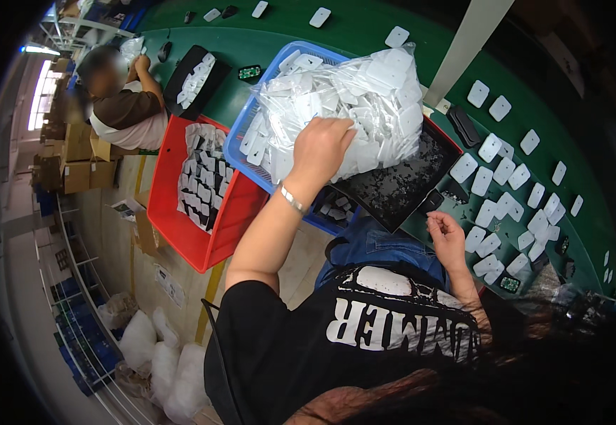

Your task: Assemble electronic circuits into plastic housings on a production line.

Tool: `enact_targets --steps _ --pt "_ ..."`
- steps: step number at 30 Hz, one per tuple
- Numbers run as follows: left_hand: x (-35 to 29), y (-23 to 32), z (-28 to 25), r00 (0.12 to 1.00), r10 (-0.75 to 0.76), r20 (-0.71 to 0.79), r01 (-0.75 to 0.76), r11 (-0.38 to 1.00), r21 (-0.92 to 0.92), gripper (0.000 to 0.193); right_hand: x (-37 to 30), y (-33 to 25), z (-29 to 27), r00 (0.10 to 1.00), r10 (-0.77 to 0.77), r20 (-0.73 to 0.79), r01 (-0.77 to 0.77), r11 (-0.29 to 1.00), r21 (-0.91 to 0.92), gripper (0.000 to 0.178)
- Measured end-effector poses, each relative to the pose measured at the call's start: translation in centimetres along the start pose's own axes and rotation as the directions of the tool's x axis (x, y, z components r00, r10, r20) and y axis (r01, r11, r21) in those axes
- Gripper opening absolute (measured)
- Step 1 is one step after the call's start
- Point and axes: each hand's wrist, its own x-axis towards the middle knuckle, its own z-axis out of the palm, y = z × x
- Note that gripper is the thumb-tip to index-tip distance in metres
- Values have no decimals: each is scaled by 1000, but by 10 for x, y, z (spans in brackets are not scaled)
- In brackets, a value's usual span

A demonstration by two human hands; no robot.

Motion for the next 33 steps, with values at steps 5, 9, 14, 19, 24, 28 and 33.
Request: enact_targets --steps 5,9,14,19,24,28,33 --pt "36 1 21 914 -160 373 68 967 248 24 -4 -11 9 994 -25 109 34 996 -80 14" --pt "42 -10 23 843 -242 480 178 968 176 19 -15 -1 9 991 22 131 -17 999 -39 14" --pt "34 -13 10 940 -211 267 234 971 -57 22 -7 -8 3 998 37 49 -33 996 -83 13" --pt "27 -16 -6 923 -338 182 384 816 -432 18 51 -37 12 980 -198 12 188 908 -374 14" --pt "3 -15 -7 929 -371 22 264 616 -742 16 121 -19 53 965 2 262 228 486 -844 15" --pt "-25 6 -9 791 -462 401 447 -11 -894 18 142 -15 65 962 142 234 163 390 -907 22" --pt "-54 5 4 738 -387 553 497 -243 -833 20 151 -10 69 970 138 198 145 322 -936 21"
